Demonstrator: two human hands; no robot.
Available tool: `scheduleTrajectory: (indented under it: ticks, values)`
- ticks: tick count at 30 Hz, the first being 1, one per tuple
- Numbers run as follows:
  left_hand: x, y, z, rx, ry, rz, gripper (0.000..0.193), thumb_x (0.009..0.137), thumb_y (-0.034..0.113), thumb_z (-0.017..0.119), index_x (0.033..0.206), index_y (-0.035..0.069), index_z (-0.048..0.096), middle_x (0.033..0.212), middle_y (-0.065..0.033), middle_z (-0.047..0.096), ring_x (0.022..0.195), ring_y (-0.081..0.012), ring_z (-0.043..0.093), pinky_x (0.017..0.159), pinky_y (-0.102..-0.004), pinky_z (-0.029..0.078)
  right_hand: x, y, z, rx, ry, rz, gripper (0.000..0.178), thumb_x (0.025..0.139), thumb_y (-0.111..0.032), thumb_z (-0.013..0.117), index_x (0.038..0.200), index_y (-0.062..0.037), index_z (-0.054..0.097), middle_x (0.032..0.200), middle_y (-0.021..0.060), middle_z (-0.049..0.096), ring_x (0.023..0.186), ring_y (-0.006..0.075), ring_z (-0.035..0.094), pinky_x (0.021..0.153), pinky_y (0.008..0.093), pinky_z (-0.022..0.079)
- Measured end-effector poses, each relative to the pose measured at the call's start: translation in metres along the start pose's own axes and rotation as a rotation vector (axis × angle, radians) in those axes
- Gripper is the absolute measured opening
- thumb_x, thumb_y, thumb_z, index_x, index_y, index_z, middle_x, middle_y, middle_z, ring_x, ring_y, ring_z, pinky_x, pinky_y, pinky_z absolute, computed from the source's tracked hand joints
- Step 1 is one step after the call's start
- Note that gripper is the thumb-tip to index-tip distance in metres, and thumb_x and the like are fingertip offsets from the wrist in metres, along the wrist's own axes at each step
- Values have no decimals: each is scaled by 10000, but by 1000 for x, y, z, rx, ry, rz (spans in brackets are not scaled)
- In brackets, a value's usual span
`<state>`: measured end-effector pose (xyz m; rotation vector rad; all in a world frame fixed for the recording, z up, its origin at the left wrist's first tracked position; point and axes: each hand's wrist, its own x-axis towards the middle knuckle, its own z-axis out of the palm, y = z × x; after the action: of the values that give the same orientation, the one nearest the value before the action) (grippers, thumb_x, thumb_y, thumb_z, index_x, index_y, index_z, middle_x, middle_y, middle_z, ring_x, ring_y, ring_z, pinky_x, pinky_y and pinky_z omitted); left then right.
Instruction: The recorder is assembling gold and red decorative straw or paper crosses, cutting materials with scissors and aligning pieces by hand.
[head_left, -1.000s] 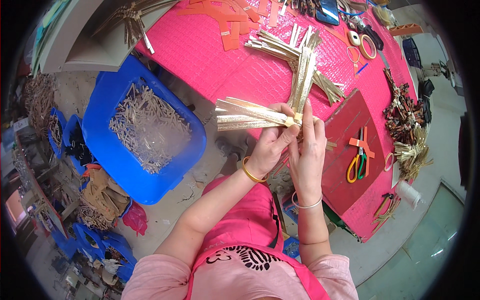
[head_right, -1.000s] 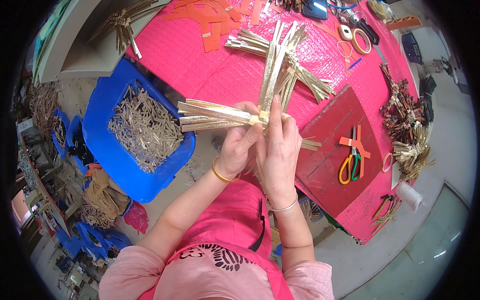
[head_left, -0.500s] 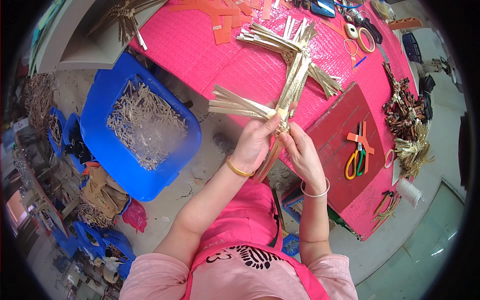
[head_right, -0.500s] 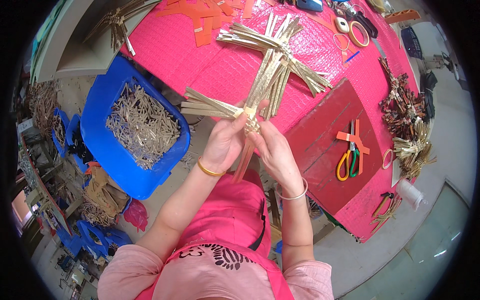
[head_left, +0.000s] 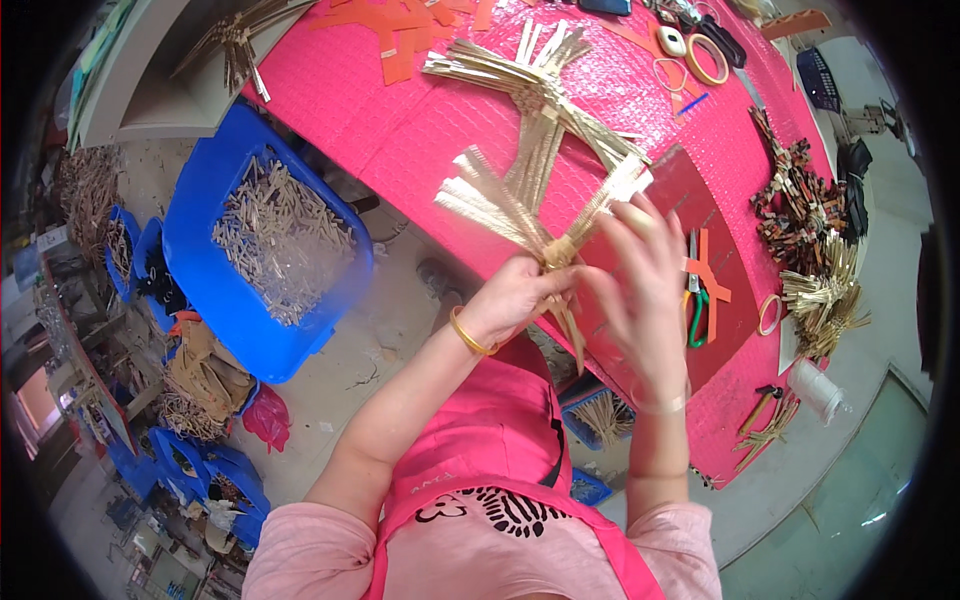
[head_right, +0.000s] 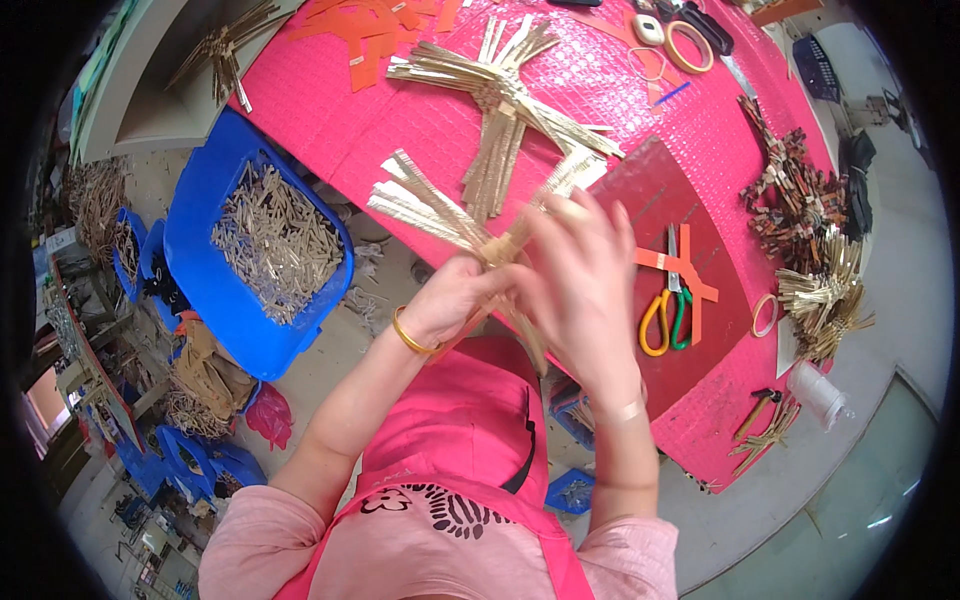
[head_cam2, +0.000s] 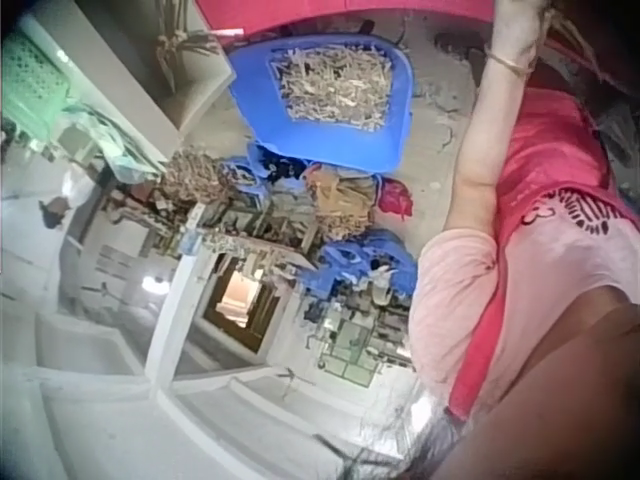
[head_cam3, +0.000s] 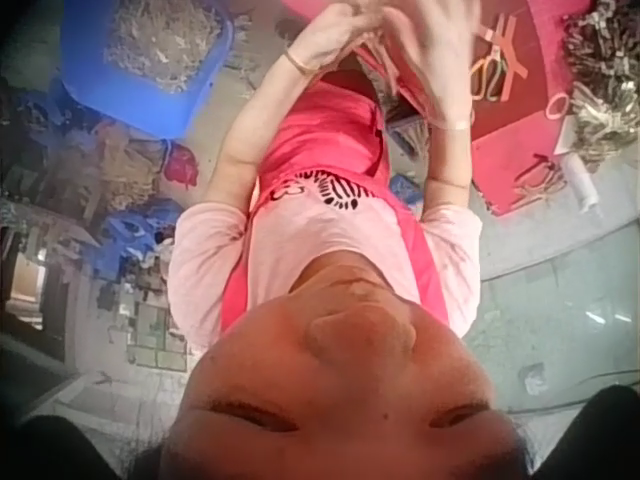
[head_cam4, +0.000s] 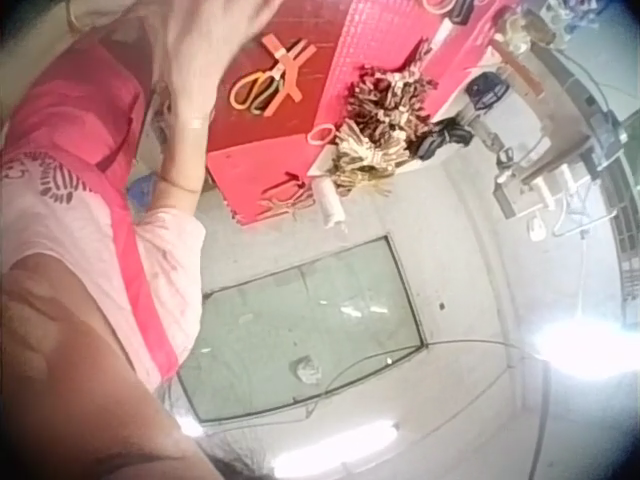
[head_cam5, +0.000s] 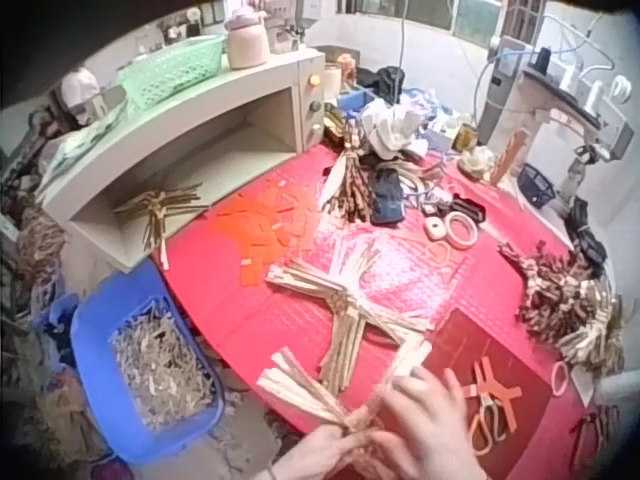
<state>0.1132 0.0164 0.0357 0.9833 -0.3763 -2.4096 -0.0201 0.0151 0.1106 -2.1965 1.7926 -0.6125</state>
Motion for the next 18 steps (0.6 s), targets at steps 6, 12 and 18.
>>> scheduleTrajectory:
  ticks: [6, 12, 18]
  values:
    - [1, -13, 18, 38, -50, -18, 179, 783, -22, 495, 961, -21, 491, 887, -84, 541, 815, -141, 558, 685, -256, 466, 2, 40, 12, 117, -504, -222, 167, 782, -168, 545, 923, -83, 574, 916, 58, 550, 1035, 205, 479, 1009, 472, 154]
    - [-1, -41, 26, 9, 17, 10, 226, 724, -90, 447, 938, -28, 484, 855, -90, 538, 793, -164, 560, 663, -256, 467, -18, 53, 14, 277, -537, -237, 207, 797, -189, 533, 974, -94, 586, 928, 52, 570, 1016, 199, 493, 1002, 473, 176]
    - [13, -73, 37, -77, 122, 39, 242, 747, -82, 433, 975, -6, 466, 797, -66, 513, 714, -155, 546, 706, -300, 486, -46, 76, 18, 310, -377, -217, 218, 766, -140, 556, 977, -90, 575, 913, 83, 566, 1011, 241, 488, 967, 476, 233]
